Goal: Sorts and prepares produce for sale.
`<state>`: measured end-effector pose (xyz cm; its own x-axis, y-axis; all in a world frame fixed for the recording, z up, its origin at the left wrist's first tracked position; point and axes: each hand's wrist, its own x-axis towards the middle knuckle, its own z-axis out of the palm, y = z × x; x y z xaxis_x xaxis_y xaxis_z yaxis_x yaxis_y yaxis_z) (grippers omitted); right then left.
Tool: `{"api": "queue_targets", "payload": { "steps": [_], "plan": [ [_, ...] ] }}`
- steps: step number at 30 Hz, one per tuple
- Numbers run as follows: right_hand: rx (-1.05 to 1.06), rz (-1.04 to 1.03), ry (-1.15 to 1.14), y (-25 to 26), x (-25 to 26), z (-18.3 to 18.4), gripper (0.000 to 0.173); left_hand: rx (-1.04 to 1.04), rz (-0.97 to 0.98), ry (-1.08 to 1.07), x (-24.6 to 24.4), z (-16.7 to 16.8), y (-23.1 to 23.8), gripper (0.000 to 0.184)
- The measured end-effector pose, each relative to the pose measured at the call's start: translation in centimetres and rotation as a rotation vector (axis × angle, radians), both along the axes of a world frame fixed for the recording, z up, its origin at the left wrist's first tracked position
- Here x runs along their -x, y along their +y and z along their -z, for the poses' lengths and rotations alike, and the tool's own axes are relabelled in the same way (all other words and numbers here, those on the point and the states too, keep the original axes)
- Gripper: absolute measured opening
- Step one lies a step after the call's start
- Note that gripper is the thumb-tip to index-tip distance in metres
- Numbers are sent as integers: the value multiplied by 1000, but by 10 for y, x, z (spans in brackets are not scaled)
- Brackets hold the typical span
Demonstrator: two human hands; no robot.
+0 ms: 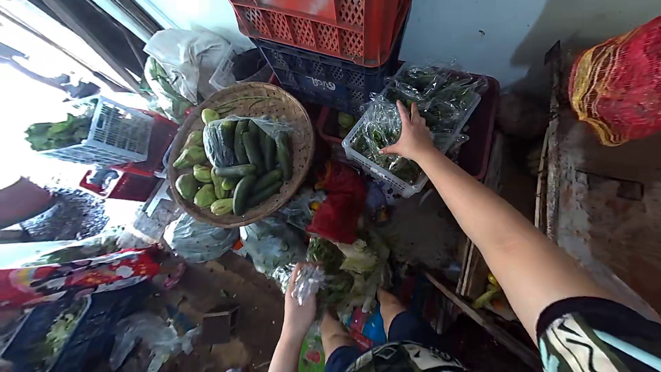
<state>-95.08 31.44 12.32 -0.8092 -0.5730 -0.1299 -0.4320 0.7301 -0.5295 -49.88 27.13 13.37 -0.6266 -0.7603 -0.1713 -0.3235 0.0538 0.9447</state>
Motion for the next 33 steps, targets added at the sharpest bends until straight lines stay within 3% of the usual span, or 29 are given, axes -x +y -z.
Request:
{"api": "queue_targets", "payload": {
  "steps": [2, 3, 4, 7, 9, 15, 18, 22, 27, 31, 33],
  "plan": [
    [-108, -14, 16, -25, 1, 13, 150, 12, -68, -33, -5, -1, 4, 30],
    [-134, -36, 0, -33, -1, 21, 144, 23, -87, -35, -6, -1, 5, 36],
    [-137, -62, -19, -37, -3, 30, 130, 28, -109, -22, -5, 0, 7, 43],
    [-97, -82, -44, -31, -6, 48, 47, 19, -112, 54, -4, 4, 7, 68],
    [-106, -65, -96, -21, 1, 41, 33, 5, -83, 103, -1, 3, 5, 66],
    [-3, -123, 42, 14, 40, -9, 32, 85, 72, 62, 13, -6, -14, 23],
    [3, -159, 63, 21, 50, -33, 32, 154, 150, 83, 32, -6, -26, 20],
    [35, -193, 104, 22, 53, -56, 30, 109, 177, 21, 79, -22, -39, 50],
    [34, -316, 219, 24, 38, -99, 29, 266, 265, -21, 160, -48, -50, 90],
    [65, -449, 308, 34, -15, -151, 30, 377, 373, 233, 233, -70, -39, 129],
    [105, -419, 322, 39, -57, -174, 27, 415, 382, 356, 258, -74, -21, 146]
  ]
}}
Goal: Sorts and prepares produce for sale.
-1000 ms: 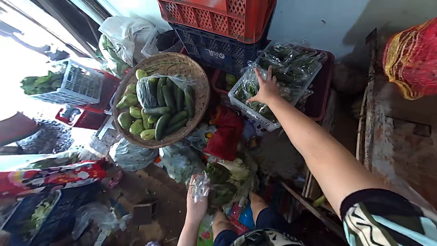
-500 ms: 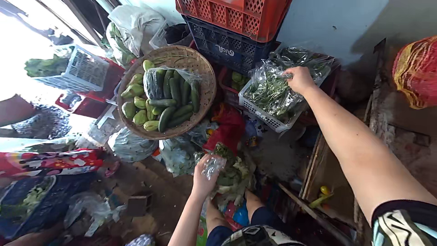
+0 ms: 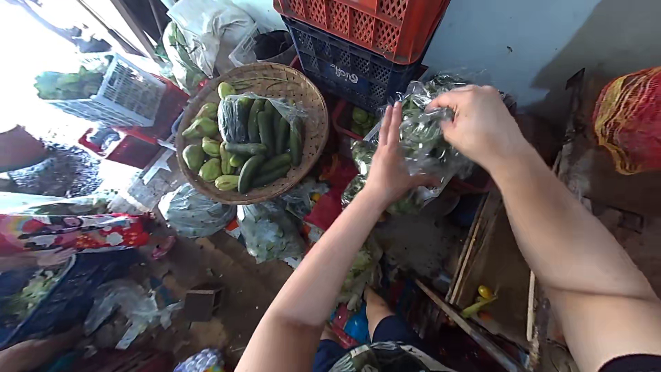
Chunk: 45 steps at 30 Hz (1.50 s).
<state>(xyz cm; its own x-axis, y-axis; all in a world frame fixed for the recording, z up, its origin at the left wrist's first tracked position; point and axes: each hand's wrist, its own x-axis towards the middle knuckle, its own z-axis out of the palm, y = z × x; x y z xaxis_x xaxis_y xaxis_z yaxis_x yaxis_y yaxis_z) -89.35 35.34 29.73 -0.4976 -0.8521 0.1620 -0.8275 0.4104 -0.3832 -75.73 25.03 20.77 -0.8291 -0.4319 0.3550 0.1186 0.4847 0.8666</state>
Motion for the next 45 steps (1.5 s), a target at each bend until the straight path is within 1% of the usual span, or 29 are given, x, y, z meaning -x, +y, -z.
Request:
{"api": "queue_targets", "payload": {
  "steps": [1, 2, 4, 7, 9, 11, 12, 13, 15, 17, 19, 20, 21, 23, 24, 26, 28, 31, 33, 35, 36, 37, 38, 39, 40, 41, 42, 43, 45],
  "plan": [
    [31, 37, -2, 2, -23, -7, 24, 15, 1, 32, 6, -2, 10, 147],
    [65, 73, -8, 3, -45, -10, 22, 6, -3, 69, 9, -2, 18, 139],
    [94, 140, -16, 6, -78, -9, 20, -105, -4, 111, 6, 2, 30, 107],
    [155, 164, -53, 15, -104, 7, 24, -258, -20, 37, -17, 6, 36, 57],
    [207, 92, -151, 25, -114, 25, 40, -369, -50, 37, -35, 17, 35, 41],
    [191, -44, -269, 35, -124, 40, 64, -516, -81, 5, -55, 32, 29, 35],
    [181, -106, -292, 39, -126, 47, 71, -541, -109, -48, -65, 37, 26, 34],
    [182, -149, -299, 43, -126, 54, 73, -508, -157, -129, -77, 39, 21, 38],
    [219, -197, -382, 51, -118, 68, 69, -454, -263, -286, -99, 40, 9, 42],
    [289, -190, -628, 55, -108, 87, 63, -491, -351, -375, -118, 35, 3, 40],
    [358, -102, -913, 52, -103, 106, 56, -524, -408, -443, -129, 28, 6, 41],
    [386, -48, -980, 48, -101, 111, 53, -513, -375, -441, -134, 28, 5, 44],
    [408, -9, -1006, 43, -101, 112, 51, -479, -286, -420, -139, 31, 4, 50],
    [413, -10, -1061, 33, -104, 105, 50, -353, 23, -331, -143, 37, -2, 59],
    [406, -47, -1087, 29, -108, 101, 49, -296, 162, -299, -142, 39, -2, 57],
    [396, -95, -1105, 22, -119, 96, 42, -267, 289, -271, -140, 42, 1, 47],
    [378, -118, -1121, 17, -121, 96, 37, -326, 234, -257, -142, 40, 4, 46],
    [353, -167, -1188, 17, -107, 105, 31, -435, 28, -380, -150, 35, 9, 44],
    [354, -113, -1062, 20, -85, 121, 31, -511, -93, -488, -156, 36, 9, 50],
    [296, 138, -754, 22, -53, 146, 38, -530, -156, -503, -164, 40, 6, 52],
    [231, 286, -624, 21, -37, 160, 48, -522, -172, -509, -169, 41, 5, 53],
    [144, 403, -540, 19, -21, 175, 65, -505, -185, -513, -175, 43, 4, 53],
    [67, 475, -488, 14, -8, 191, 79, -477, -198, -518, -180, 45, 2, 53],
    [8, 488, -449, 8, 0, 205, 83, -444, -207, -524, -186, 47, 0, 54],
    [-30, 456, -415, 1, 3, 213, 76, -403, -214, -515, -192, 52, -2, 58],
    [-56, 397, -377, -8, 4, 215, 66, -372, -206, -506, -198, 57, -5, 67],
    [-63, 332, -362, -20, 4, 213, 62, -345, -184, -487, -204, 63, -10, 78],
    [-66, 276, -357, -34, 5, 209, 64, -331, -169, -458, -209, 68, -13, 84],
    [-123, 238, -356, -65, 10, 205, 74, -324, -169, -441, -223, 78, -16, 95]
  ]
}}
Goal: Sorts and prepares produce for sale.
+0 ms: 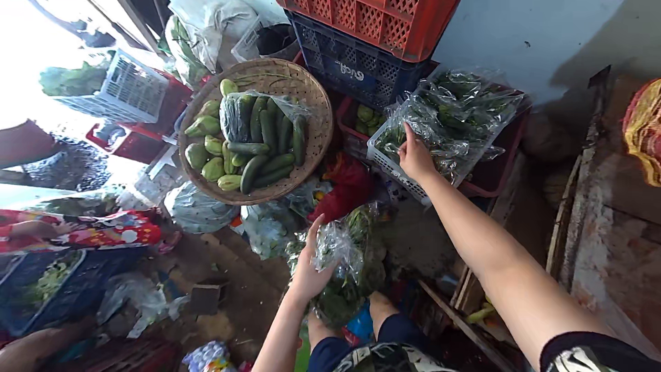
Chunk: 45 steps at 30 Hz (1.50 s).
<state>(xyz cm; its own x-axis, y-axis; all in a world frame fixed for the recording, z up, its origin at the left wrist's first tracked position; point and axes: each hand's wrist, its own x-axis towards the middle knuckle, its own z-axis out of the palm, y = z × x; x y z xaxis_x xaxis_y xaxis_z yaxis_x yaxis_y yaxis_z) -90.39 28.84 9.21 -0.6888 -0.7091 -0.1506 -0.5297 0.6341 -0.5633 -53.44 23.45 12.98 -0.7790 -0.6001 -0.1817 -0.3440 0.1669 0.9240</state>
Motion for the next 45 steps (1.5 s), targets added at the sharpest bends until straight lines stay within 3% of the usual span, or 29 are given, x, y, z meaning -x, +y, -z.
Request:
{"api": "queue_targets", "payload": {
  "steps": [4, 6, 8, 10, 13, 16, 19, 22, 25, 28, 31, 34, 37, 41, 45],
  "plan": [
    [-146, 130, -82, -58, 28, -1, 100, 13, -14, -24, -23, 11, 3, 95],
    [-199, 201, -133, -74, 45, 2, 102, 12, -3, -23, -31, 17, 6, 92],
    [-219, 170, -156, -78, 60, 10, 80, 6, 1, -22, -36, 25, 8, 89],
    [-223, 115, -156, -76, 70, 17, 42, -12, -1, -38, -40, 31, 11, 85],
    [-100, 154, -145, -60, 78, 8, 36, -44, -90, -139, -44, 25, 14, 63],
    [62, 210, -49, -28, 85, -34, 39, -108, -187, -177, -43, 12, 13, 48],
    [149, 111, 53, 9, 77, -93, 38, -104, -201, -199, -34, -13, 3, 48],
    [155, -71, 196, 37, 37, -149, 32, 40, -47, -65, -23, -29, -7, 53],
    [134, -305, 343, 54, -23, -181, 24, 243, 131, 44, 1, -47, -18, 39],
    [200, -579, 331, 59, -84, -193, 19, 295, 166, 94, 15, -67, -21, 38],
    [339, -778, 188, 54, -143, -184, 23, 207, 127, 250, 15, -75, -17, 60],
    [485, -815, 52, 40, -185, -163, 26, 13, 157, 305, 1, -84, -11, 87],
    [607, -815, -7, 34, -205, -147, 27, -111, 138, 245, -20, -88, 1, 71],
    [711, -812, 281, 25, -231, -141, 32, -141, 151, 263, -42, -96, 4, 64],
    [741, -790, 479, 14, -277, -162, 42, -123, 106, 288, -86, -103, -7, 62]
  ]
}}
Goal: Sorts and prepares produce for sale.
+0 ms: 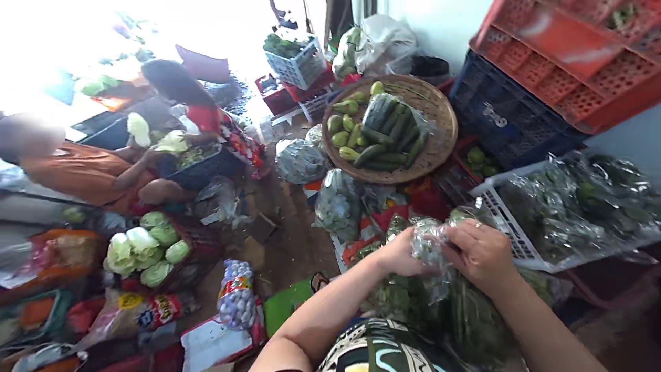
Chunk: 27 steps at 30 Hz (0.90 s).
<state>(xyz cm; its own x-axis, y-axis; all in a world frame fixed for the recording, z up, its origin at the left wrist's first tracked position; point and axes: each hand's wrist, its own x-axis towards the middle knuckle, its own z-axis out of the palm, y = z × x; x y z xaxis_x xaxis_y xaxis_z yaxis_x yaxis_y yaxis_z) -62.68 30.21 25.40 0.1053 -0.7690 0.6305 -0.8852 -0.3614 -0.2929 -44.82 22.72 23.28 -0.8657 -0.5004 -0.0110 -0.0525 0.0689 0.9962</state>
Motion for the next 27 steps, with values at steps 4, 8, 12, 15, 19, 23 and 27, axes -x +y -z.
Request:
{"api": "queue_targets", "payload": {
  "steps": [4, 8, 12, 15, 19, 23, 27],
  "plan": [
    [27, -14, -5, -24, -72, -19, 44, 68, 2, 118, -75, -16, -20, 53],
    [89, -28, -57, -60, -175, -26, 39, 56, 11, 270, -173, -23, -49, 56],
    [122, -117, -219, -105, -281, -27, 33, 149, -67, 383, -274, -20, -76, 62],
    [94, -279, -285, -137, -340, -28, 27, 161, -167, 293, -343, -30, -81, 60],
    [104, -523, -196, -176, -397, -34, 26, 95, -368, 164, -409, -33, -79, 59],
    [101, -636, -83, -205, -443, -47, 25, 132, -491, 164, -449, -37, -88, 51],
    [-225, -709, -302, -223, -478, -59, 25, 205, -678, 65, -469, -56, -97, 41]
  ]
}}
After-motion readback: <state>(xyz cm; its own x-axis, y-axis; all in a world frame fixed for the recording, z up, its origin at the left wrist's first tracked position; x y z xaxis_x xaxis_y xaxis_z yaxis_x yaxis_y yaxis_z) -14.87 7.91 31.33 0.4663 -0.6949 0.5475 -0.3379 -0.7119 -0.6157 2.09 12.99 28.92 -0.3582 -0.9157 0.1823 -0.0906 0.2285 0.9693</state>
